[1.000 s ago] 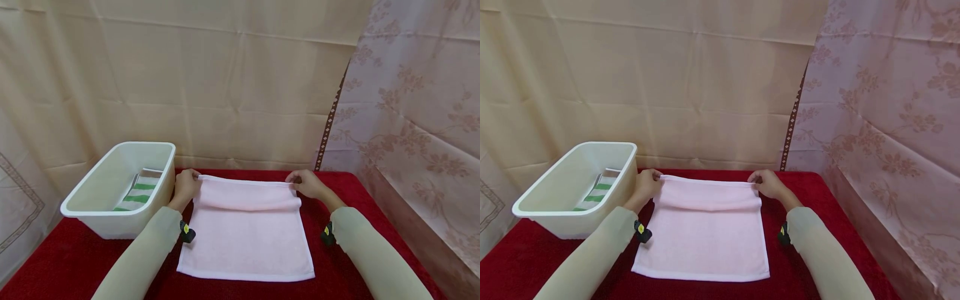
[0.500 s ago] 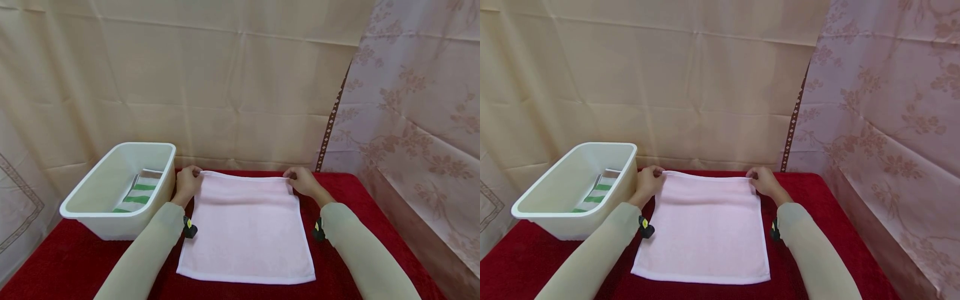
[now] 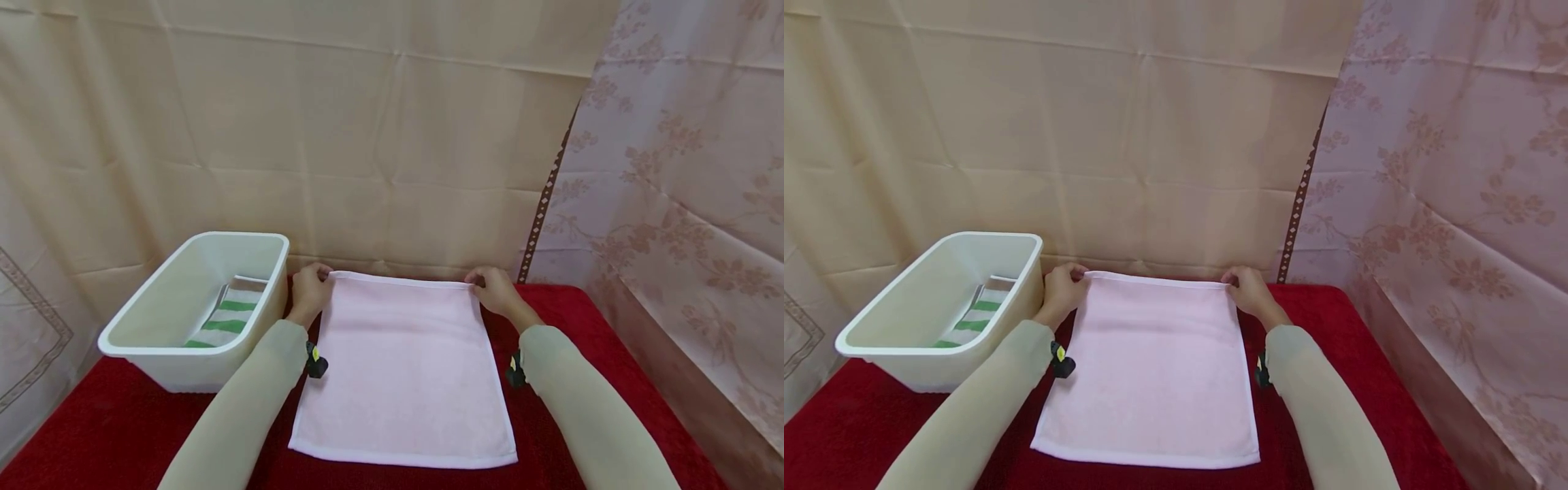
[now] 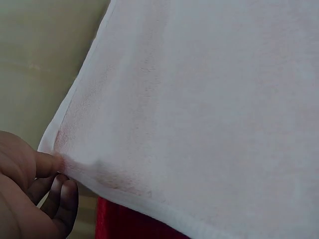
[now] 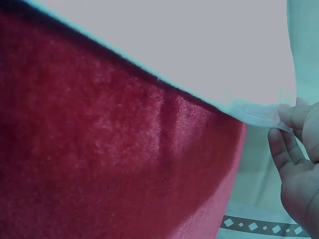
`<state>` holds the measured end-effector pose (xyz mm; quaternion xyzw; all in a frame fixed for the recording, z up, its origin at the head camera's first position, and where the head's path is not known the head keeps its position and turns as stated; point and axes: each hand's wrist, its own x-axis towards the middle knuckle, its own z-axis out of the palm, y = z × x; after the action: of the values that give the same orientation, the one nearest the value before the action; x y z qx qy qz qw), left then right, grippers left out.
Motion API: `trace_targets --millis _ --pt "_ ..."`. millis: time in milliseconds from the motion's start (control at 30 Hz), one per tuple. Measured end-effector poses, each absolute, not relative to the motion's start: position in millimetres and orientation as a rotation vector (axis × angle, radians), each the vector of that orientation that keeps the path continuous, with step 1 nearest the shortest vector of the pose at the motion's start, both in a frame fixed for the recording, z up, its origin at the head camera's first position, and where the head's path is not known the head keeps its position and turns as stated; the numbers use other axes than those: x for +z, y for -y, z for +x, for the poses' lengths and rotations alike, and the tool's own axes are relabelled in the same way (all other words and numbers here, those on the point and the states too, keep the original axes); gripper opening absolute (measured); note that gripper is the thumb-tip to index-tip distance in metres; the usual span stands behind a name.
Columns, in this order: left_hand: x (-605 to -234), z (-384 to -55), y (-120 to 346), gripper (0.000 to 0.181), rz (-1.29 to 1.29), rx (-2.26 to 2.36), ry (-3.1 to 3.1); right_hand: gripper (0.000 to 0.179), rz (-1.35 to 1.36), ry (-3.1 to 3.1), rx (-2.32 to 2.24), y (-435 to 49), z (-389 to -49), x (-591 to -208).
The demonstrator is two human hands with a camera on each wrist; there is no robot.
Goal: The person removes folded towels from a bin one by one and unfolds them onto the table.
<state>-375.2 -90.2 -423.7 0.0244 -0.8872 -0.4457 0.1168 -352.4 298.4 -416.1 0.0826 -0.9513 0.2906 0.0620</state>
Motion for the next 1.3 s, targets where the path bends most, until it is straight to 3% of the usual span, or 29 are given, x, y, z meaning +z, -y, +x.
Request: trace_targets --millis 633,1300 --pt "-432 -388 89 0.017 0.145 -1.353 2.601 0.012 0.328 2.82 0.834 -302 -375 -435" --pt "-442 -391 90 0.02 0.253 -1.425 2.742 0.014 0.147 2.992 0.902 -304 -376 -440"
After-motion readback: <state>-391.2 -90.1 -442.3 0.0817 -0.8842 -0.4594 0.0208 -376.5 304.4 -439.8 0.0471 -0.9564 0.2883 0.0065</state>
